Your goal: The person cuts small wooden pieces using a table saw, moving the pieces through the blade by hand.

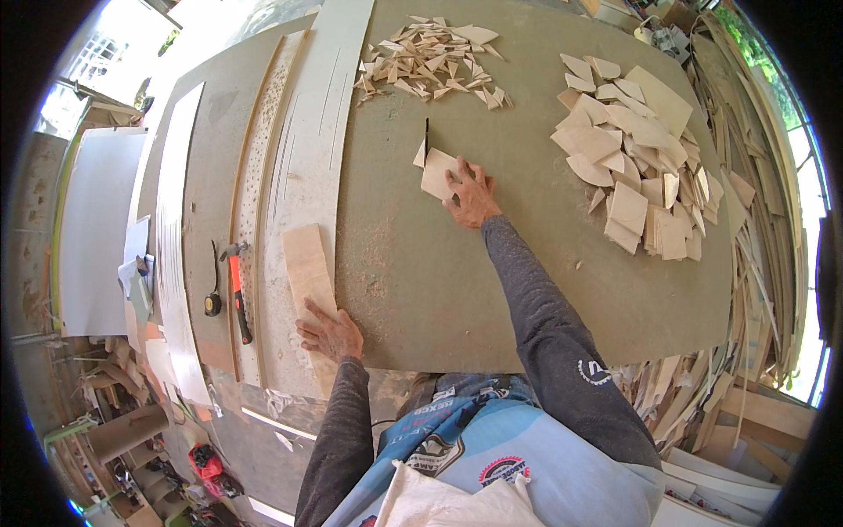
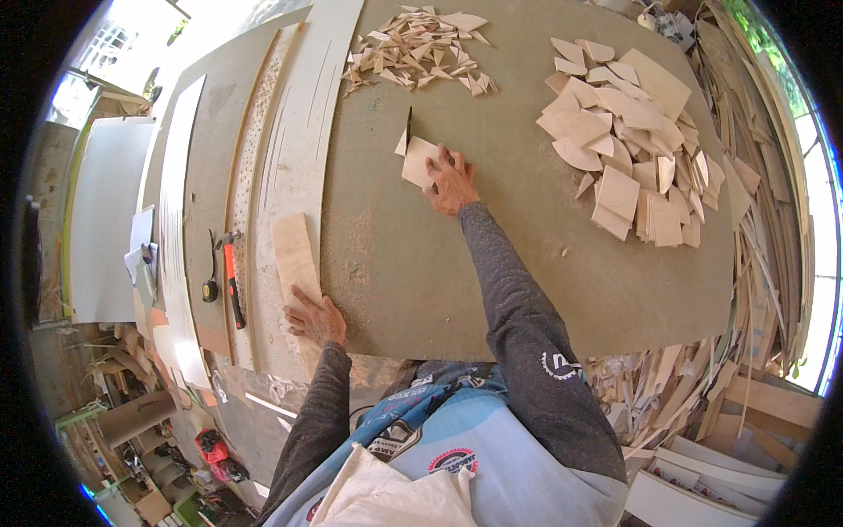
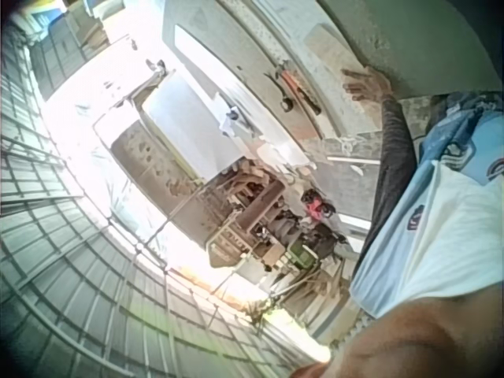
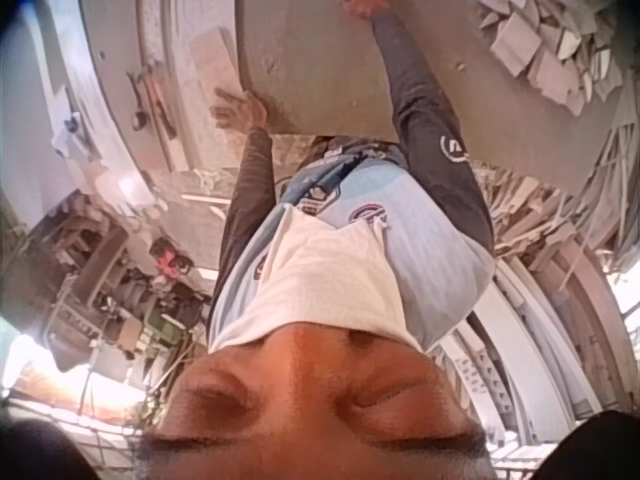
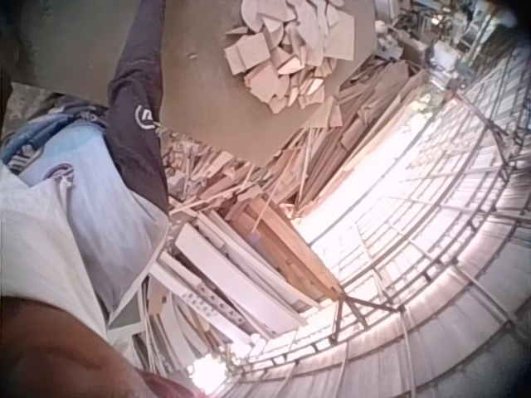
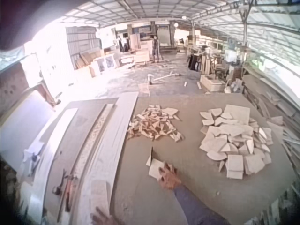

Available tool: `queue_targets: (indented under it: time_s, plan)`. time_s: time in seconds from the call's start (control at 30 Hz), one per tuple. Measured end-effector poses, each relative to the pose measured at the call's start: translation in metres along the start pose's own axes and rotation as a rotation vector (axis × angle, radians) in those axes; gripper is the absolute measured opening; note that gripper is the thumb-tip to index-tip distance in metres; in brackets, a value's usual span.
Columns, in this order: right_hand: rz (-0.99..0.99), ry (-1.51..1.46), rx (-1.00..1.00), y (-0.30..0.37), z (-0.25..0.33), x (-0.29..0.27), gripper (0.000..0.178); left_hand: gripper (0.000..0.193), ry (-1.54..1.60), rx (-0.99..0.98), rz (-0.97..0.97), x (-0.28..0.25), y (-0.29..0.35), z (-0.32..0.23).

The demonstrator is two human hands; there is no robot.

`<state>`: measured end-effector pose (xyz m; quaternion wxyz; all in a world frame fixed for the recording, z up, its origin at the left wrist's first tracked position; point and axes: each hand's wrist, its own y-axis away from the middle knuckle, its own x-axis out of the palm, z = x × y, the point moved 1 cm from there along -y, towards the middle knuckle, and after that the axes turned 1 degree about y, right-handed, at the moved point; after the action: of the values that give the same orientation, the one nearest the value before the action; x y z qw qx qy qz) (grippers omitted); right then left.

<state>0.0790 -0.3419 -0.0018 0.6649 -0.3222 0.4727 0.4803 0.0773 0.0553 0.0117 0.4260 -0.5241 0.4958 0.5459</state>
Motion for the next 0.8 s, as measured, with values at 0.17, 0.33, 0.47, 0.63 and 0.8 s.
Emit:
queue_targets:
  time_s: [0.17,0.33,0.47,0.63,0.8]
  plan:
    - [-0.014,0.015,0.000,-0.0023,-0.0040,0.0049,0.068,0.088,-0.004,0.002,-0.001,0.0010,-0.0018,-0.0008]
    - [-0.014,-0.009,0.008,-0.0029,-0.0005,0.0022,0.068,0.088,-0.008,0.015,-0.022,0.0033,-0.0014,0.0015]
    - [-0.001,-0.007,0.028,-0.0054,-0.0002,0.0042,0.069,0.088,0.011,0.020,-0.037,0.0074,-0.0025,0.0037]
    - [0.010,-0.028,0.045,-0.0065,0.0002,0.0063,0.070,0.089,0.008,0.023,-0.028,0.0071,-0.0020,0.0040]
    - [-0.002,-0.032,0.053,-0.0083,0.0014,0.0070,0.069,0.089,0.010,0.010,-0.020,0.0069,-0.0017,0.0031]
